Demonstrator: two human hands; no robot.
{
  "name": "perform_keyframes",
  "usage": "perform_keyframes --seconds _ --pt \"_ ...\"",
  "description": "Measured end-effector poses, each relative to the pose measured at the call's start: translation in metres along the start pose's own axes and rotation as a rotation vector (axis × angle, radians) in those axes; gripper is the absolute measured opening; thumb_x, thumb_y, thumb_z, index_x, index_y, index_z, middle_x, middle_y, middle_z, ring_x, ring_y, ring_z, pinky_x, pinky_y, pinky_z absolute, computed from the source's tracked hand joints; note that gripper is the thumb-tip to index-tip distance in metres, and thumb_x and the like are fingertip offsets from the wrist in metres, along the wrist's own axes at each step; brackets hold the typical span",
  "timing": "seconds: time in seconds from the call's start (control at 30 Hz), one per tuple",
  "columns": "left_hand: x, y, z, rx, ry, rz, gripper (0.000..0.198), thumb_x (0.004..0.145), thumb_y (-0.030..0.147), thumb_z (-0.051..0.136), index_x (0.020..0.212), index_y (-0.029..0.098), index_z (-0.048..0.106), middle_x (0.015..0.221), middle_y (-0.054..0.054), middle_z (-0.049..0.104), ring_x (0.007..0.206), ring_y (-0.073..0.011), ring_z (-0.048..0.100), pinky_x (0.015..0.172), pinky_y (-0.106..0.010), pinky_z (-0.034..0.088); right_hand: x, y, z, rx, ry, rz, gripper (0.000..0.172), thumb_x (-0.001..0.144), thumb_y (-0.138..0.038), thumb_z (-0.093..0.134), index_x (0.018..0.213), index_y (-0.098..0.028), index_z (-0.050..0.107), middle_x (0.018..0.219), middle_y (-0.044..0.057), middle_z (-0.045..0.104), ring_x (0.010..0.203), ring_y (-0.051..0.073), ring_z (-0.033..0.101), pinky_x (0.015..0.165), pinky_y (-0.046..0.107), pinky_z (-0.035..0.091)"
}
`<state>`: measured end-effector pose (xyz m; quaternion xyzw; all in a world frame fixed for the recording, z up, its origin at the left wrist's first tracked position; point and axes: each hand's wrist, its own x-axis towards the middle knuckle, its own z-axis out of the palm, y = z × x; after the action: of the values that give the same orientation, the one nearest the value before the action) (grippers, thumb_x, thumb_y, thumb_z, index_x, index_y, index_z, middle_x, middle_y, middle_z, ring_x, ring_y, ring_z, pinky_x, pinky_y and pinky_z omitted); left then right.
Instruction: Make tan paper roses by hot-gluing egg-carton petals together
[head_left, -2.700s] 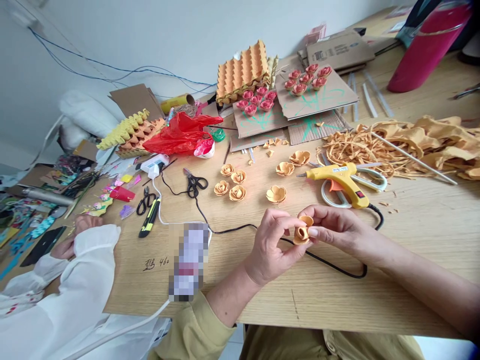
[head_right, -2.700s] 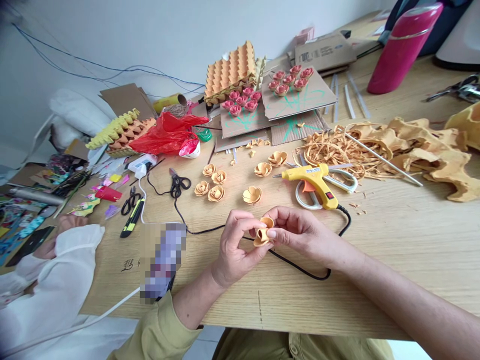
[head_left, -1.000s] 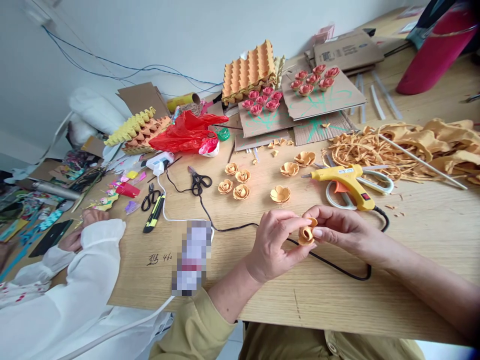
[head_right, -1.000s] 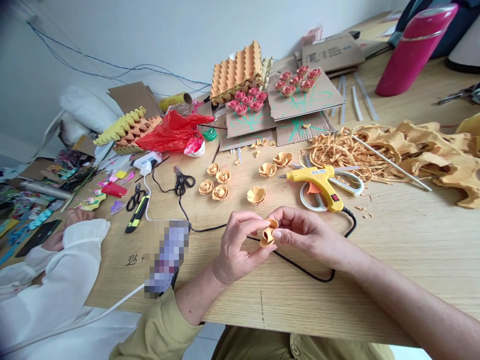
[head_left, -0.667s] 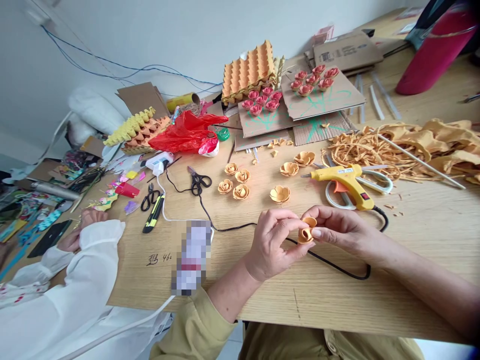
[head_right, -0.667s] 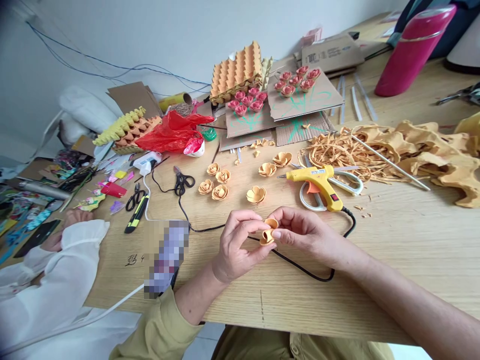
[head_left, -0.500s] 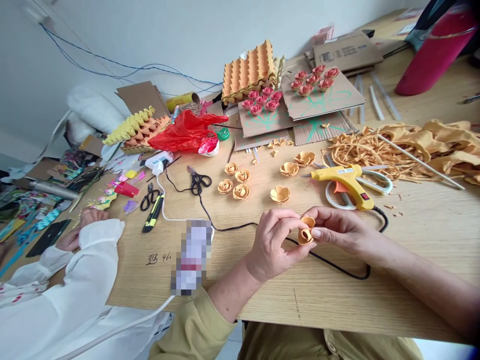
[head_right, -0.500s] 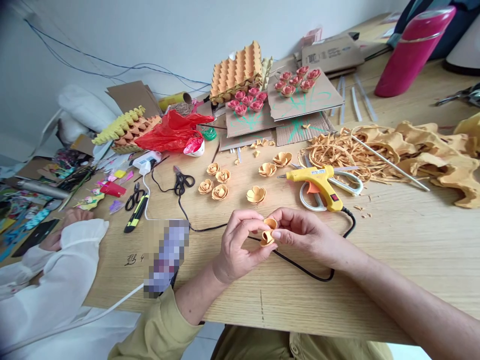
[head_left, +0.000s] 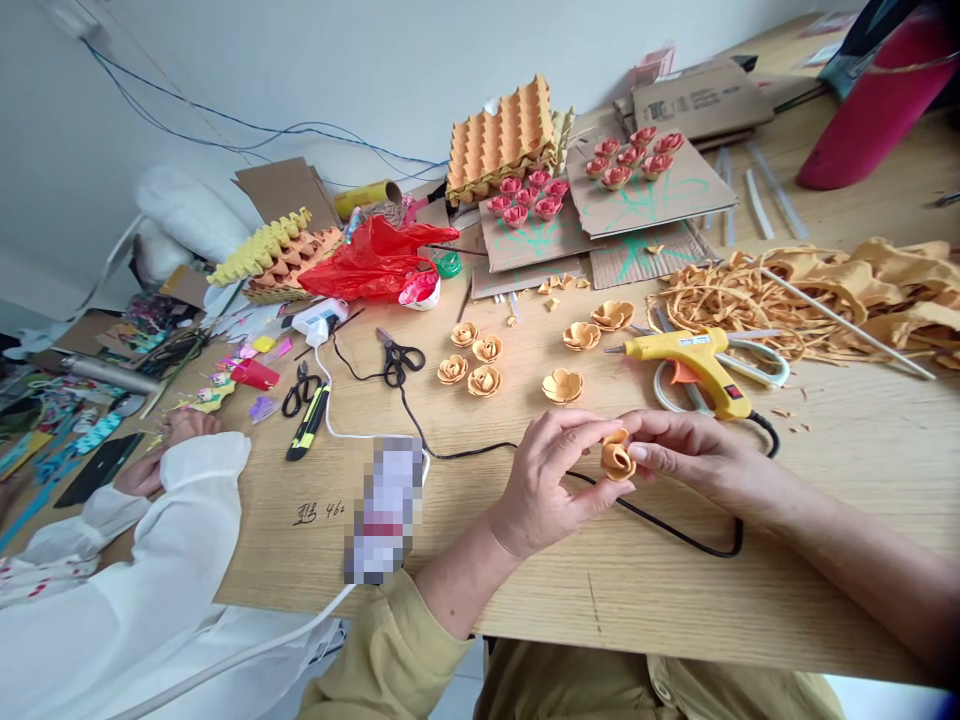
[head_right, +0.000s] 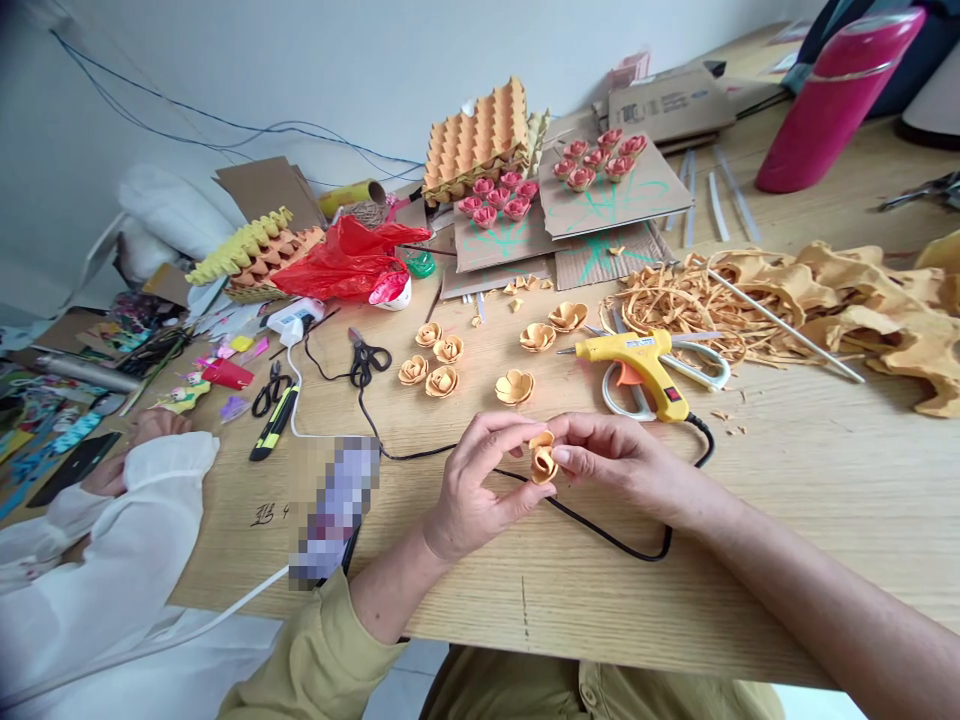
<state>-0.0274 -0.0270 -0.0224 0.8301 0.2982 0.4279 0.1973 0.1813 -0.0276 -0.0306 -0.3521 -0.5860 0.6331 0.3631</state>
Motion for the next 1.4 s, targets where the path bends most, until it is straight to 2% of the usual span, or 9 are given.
perform_keyframes --seconds 0.2,0.33,0.5,0.67,0.97,1.1,1.2,1.3,1.4 --pt "0.000 0.001 0.001 -0.051 0.068 -0.022 0.038 0.082 0.029 0.078 0.115 0.020 0.062 0.106 -0.009 0.069 0.099 -0.0215 0.066 0.085 -0.037 0.058 -0.002 -0.005 0.001 0.009 -0.001 0.006 0.037 0.091 -0.050 0.064 0.112 -0.022 0.073 0.084 0.004 0.068 0.071 0.016 0.056 0.070 0.032 0.050" --pt "0.000 -0.001 0.001 -0.067 0.097 -0.027 0.037 0.080 0.031 0.081 0.110 0.020 0.063 0.100 -0.007 0.069 0.093 -0.0191 0.065 0.079 -0.033 0.057 -0.001 -0.007 0.005 0.104 -0.019 0.017 0.034 0.085 -0.049 0.072 0.106 -0.023 0.072 0.082 0.002 0.066 0.073 0.016 0.059 0.071 0.031 0.051" --pt "0.000 -0.001 0.002 -0.091 0.085 -0.023 0.041 0.080 0.038 0.080 0.112 0.019 0.062 0.100 -0.007 0.068 0.093 -0.0186 0.064 0.077 -0.031 0.057 -0.001 -0.005 0.008 0.118 0.014 0.017 0.030 0.085 -0.048 0.073 0.099 -0.021 0.072 0.082 0.002 0.066 0.072 0.015 0.057 0.069 0.030 0.049" --pt "0.000 -0.002 0.000 -0.078 0.029 -0.014 0.055 0.081 0.045 0.078 0.126 0.019 0.060 0.108 -0.009 0.065 0.098 -0.0202 0.063 0.081 -0.033 0.058 -0.001 -0.006 0.010 0.144 0.030 -0.001 0.026 0.084 -0.046 0.074 0.093 -0.022 0.073 0.079 0.000 0.065 0.069 0.014 0.055 0.067 0.029 0.048" --pt "-0.001 -0.002 0.001 -0.078 0.001 -0.025 0.042 0.079 0.036 0.081 0.115 0.018 0.066 0.105 -0.008 0.061 0.093 -0.0167 0.062 0.078 -0.028 0.056 -0.001 -0.002 0.013 0.088 0.035 -0.032 0.026 0.089 -0.046 0.067 0.091 -0.020 0.068 0.076 0.001 0.066 0.068 0.014 0.059 0.066 0.029 0.049" --pt "-0.001 -0.005 0.004 -0.099 0.037 -0.061 0.040 0.076 0.032 0.084 0.108 0.018 0.065 0.099 -0.005 0.062 0.084 -0.0144 0.059 0.071 -0.025 0.054 -0.004 -0.007 0.006 -0.258 0.085 -0.078 0.023 0.095 -0.044 0.058 0.095 -0.022 0.066 0.088 0.005 0.071 0.077 0.018 0.064 0.070 0.031 0.051" --pt "-0.002 -0.007 0.005 -0.105 0.050 -0.122 0.037 0.076 0.024 0.083 0.107 0.018 0.063 0.096 -0.002 0.063 0.071 -0.0091 0.056 0.064 -0.022 0.050 -0.005 -0.011 -0.014 -0.738 0.430 -0.177 0.019 0.096 -0.038 0.053 0.097 -0.023 0.064 0.088 0.006 0.069 0.073 0.019 0.062 0.067 0.032 0.048" --pt "-0.003 -0.009 0.005 -0.095 0.026 -0.209 0.039 0.078 0.017 0.080 0.113 0.019 0.062 0.095 -0.001 0.064 0.063 -0.0061 0.055 0.061 -0.021 0.048 -0.006 -0.005 -0.041 -1.169 0.733 -0.058 0.023 0.091 -0.042 0.056 0.100 -0.023 0.063 0.094 0.009 0.064 0.077 0.024 0.062 0.067 0.037 0.048" --pt "-0.004 -0.010 0.005 -0.108 0.011 -0.271 0.043 0.081 0.014 0.077 0.121 0.021 0.063 0.102 -0.002 0.065 0.063 -0.0054 0.056 0.063 -0.020 0.051 -0.005 0.008 -0.060 -1.332 0.773 0.061 0.041 0.086 -0.052 0.057 0.110 -0.019 0.059 0.101 0.015 0.062 0.093 0.033 0.064 0.078 0.043 0.051"
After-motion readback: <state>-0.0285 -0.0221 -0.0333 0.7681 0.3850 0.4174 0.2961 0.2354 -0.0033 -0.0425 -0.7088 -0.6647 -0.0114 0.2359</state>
